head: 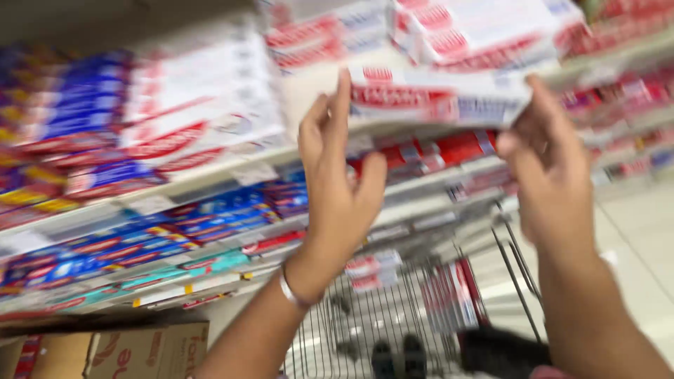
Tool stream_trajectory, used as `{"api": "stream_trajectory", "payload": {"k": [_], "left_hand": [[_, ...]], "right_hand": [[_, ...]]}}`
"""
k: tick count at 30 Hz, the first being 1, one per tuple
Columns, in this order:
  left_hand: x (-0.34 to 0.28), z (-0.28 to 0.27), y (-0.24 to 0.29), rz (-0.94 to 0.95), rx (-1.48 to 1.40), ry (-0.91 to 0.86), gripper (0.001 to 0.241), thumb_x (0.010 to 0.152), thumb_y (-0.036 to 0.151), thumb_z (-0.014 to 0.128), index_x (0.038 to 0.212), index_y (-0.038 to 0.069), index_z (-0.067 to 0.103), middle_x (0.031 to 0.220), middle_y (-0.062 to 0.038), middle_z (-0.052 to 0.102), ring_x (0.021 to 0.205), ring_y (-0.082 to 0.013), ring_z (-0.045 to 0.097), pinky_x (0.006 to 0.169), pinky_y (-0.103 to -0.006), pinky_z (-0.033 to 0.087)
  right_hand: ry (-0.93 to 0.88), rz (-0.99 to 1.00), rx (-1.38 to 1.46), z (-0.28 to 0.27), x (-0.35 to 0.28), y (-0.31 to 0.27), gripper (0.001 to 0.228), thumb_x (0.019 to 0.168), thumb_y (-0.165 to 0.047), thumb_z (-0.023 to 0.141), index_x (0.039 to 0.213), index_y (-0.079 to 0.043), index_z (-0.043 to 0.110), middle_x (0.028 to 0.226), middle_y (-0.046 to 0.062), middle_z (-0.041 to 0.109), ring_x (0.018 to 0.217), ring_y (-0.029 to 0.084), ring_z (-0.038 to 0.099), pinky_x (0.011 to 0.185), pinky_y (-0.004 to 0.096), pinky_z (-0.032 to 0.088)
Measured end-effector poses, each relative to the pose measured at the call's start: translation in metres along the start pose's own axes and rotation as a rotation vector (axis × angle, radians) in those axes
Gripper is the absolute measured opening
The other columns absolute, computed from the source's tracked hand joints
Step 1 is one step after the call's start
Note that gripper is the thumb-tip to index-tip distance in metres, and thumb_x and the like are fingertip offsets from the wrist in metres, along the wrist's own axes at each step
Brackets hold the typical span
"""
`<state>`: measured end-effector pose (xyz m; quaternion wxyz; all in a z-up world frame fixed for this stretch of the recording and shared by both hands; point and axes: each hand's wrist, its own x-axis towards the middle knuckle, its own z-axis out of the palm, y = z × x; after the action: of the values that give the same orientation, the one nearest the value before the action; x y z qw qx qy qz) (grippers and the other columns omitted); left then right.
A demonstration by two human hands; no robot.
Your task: Selecting various boxes of toothpaste from a store shelf and placing them into a shopping cart.
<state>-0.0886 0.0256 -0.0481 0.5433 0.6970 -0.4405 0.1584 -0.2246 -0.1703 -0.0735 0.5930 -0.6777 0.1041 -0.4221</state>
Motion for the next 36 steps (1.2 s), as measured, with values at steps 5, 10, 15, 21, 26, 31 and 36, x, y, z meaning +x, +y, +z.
{"api": "stream_trajectory", "payload": {"k": [5,10,15,21,26,31,36], "left_hand": [[-0.103,0.104,-0.014,-0.112,-0.089,-0.275,0.073,0.091,-0.001,0.058,0.16,0.012,0.039,0.141,-0.021,0.042,0.136,-0.0337,0.047,0.121,-0.0419,0.042],[-0.228,0.233,-0.096,-0.349,-0.205,-0.616,0.072,0.088,-0.001,0.062,0.156,0.014,0.045,0.135,-0.022,0.047,0.12,-0.0345,0.056,0.094,-0.038,0.052],[-0.346,0.335,-0.197,-0.335,-0.139,-0.745,0.079,0.076,-0.002,0.069,0.151,0.009,0.047,0.132,-0.023,0.047,0.118,-0.038,0.058,0.103,-0.0402,0.05],[-0.393,0.389,-0.261,-0.469,-0.03,-0.798,0.072,0.078,0.014,0.079,0.144,0.009,0.05,0.143,-0.022,0.05,0.131,-0.0419,0.052,0.109,-0.0442,0.046],[-0.394,0.405,-0.277,-0.556,0.05,-1.019,0.081,0.077,0.019,0.076,0.151,0.01,0.044,0.151,-0.02,0.048,0.138,-0.0386,0.048,0.114,-0.0418,0.042],[-0.387,0.39,-0.266,-0.597,0.053,-1.054,0.086,0.077,0.017,0.076,0.153,0.009,0.038,0.155,-0.022,0.043,0.14,-0.0389,0.046,0.116,-0.0411,0.041],[-0.335,0.347,-0.216,-0.608,0.059,-0.819,0.096,0.081,0.008,0.069,0.161,0.007,0.015,0.158,-0.029,0.033,0.141,-0.0434,0.041,0.115,-0.0432,0.04]], "right_hand": [[0.247,0.531,0.266,-0.077,-0.152,0.131,0.043,0.098,0.003,0.051,0.14,0.005,0.051,0.127,0.006,0.061,0.119,0.016,0.058,0.107,0.03,0.046],[0.482,0.905,0.452,-0.116,-0.28,0.232,0.036,0.095,-0.002,0.048,0.129,0.005,0.052,0.126,0.008,0.064,0.113,0.019,0.061,0.101,0.034,0.048],[0.65,1.123,0.53,-0.126,-0.336,0.302,0.034,0.091,-0.004,0.049,0.122,-0.006,0.061,0.115,0.002,0.068,0.102,0.011,0.061,0.092,0.023,0.048],[0.773,1.18,0.659,-0.141,-0.407,0.414,0.017,0.094,-0.003,0.059,0.079,-0.007,0.052,0.076,0.0,0.05,0.071,0.011,0.048,0.069,0.025,0.047],[0.788,1.288,0.644,-0.147,-0.39,0.417,0.01,0.093,-0.003,0.058,0.083,-0.005,0.058,0.079,0.0,0.052,0.069,0.012,0.046,0.066,0.026,0.044],[0.725,1.318,0.67,-0.15,-0.386,0.41,0.009,0.093,-0.007,0.057,0.086,-0.003,0.061,0.082,0.002,0.055,0.07,0.012,0.049,0.066,0.026,0.045],[0.628,1.389,0.598,-0.133,-0.393,0.398,0.015,0.098,-0.015,0.06,0.107,-0.004,0.057,0.09,0.007,0.052,0.088,0.021,0.054,0.095,0.037,0.051]]}}
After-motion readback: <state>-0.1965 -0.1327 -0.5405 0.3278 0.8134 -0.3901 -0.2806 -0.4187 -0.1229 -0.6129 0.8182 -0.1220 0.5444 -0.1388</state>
